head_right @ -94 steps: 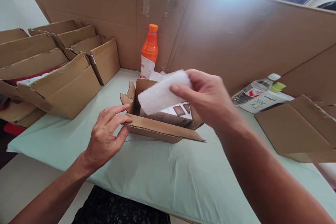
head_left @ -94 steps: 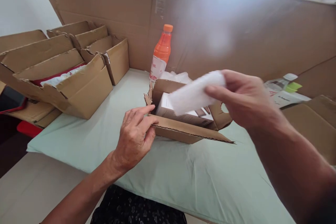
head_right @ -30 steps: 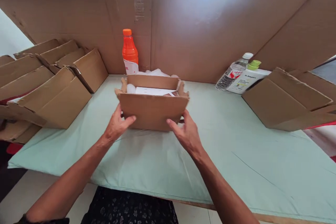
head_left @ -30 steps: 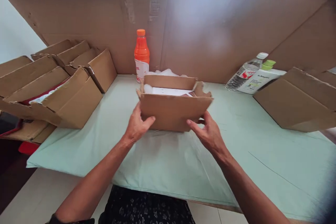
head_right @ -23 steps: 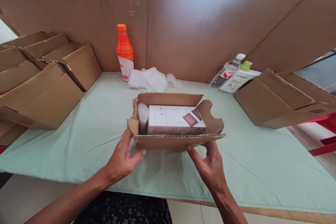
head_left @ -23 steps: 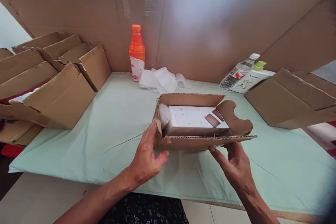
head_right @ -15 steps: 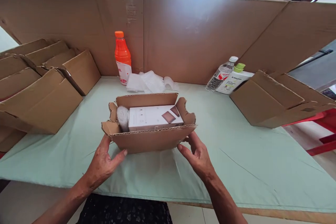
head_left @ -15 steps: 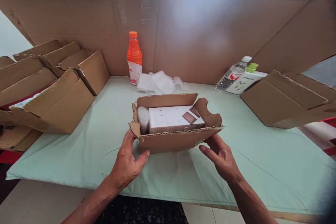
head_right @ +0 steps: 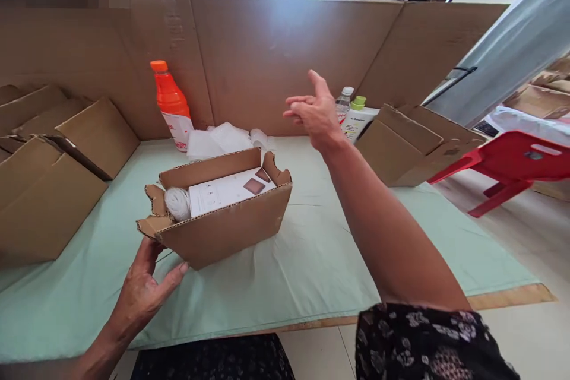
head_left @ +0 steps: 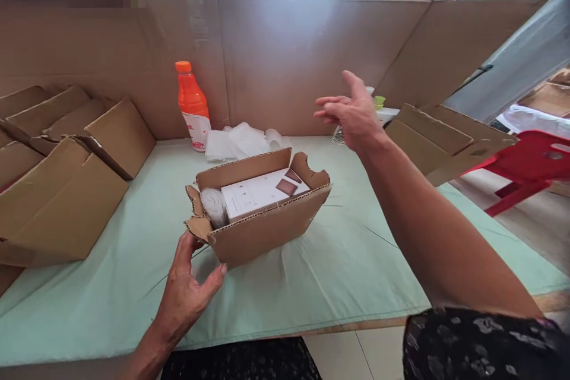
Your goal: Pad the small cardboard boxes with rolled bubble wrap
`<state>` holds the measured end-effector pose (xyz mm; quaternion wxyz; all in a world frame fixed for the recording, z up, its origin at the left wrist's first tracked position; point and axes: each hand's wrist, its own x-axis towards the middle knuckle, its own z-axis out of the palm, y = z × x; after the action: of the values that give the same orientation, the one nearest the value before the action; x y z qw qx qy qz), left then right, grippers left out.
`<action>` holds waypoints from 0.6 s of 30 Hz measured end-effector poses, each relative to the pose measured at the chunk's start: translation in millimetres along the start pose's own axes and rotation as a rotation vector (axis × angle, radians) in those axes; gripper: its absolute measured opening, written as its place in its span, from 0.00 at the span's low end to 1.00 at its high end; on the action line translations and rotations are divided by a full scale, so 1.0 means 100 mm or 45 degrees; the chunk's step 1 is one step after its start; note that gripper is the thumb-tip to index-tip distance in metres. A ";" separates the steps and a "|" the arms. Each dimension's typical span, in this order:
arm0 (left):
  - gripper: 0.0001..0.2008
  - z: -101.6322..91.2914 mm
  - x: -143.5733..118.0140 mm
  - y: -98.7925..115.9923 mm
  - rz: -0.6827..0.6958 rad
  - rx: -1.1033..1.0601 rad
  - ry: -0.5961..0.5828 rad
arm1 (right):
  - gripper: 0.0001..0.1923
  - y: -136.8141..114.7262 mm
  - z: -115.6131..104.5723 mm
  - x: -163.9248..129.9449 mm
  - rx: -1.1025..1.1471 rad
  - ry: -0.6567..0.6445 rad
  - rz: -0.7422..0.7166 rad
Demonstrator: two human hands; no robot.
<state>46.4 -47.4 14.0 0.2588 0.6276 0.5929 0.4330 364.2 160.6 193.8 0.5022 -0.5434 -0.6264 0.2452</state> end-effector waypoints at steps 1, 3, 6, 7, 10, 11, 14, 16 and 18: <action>0.29 0.01 0.01 0.01 -0.002 0.004 0.001 | 0.42 -0.05 0.06 0.10 -0.040 -0.017 0.008; 0.30 0.05 0.04 0.04 0.005 0.001 0.012 | 0.44 -0.08 0.18 0.28 -0.100 -0.076 -0.020; 0.33 0.09 0.06 0.05 0.022 -0.020 0.032 | 0.47 -0.07 0.32 0.42 -0.137 -0.153 -0.110; 0.33 0.10 0.06 0.04 0.030 -0.019 0.045 | 0.47 -0.04 0.35 0.42 -0.135 -0.168 -0.120; 0.30 0.10 0.06 0.01 0.065 0.018 0.096 | 0.44 0.10 0.35 0.27 -0.084 -0.215 -0.075; 0.29 0.09 0.05 -0.01 0.081 0.032 0.105 | 0.43 0.19 0.33 0.17 -0.055 -0.227 -0.044; 0.29 0.09 0.05 -0.03 0.126 0.061 0.103 | 0.42 0.58 0.22 -0.26 0.038 -0.260 0.112; 0.29 0.10 0.06 -0.04 0.139 0.066 0.097 | 0.34 0.86 0.16 -0.60 0.094 -0.298 0.253; 0.29 0.11 0.07 -0.04 0.128 0.068 0.095 | 0.22 1.08 0.15 -0.93 0.107 -0.319 0.323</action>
<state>53.0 -37.6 6.8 0.1975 0.6466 0.5814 0.4527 388.8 109.5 62.8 0.4074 -0.5619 -0.5996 0.3983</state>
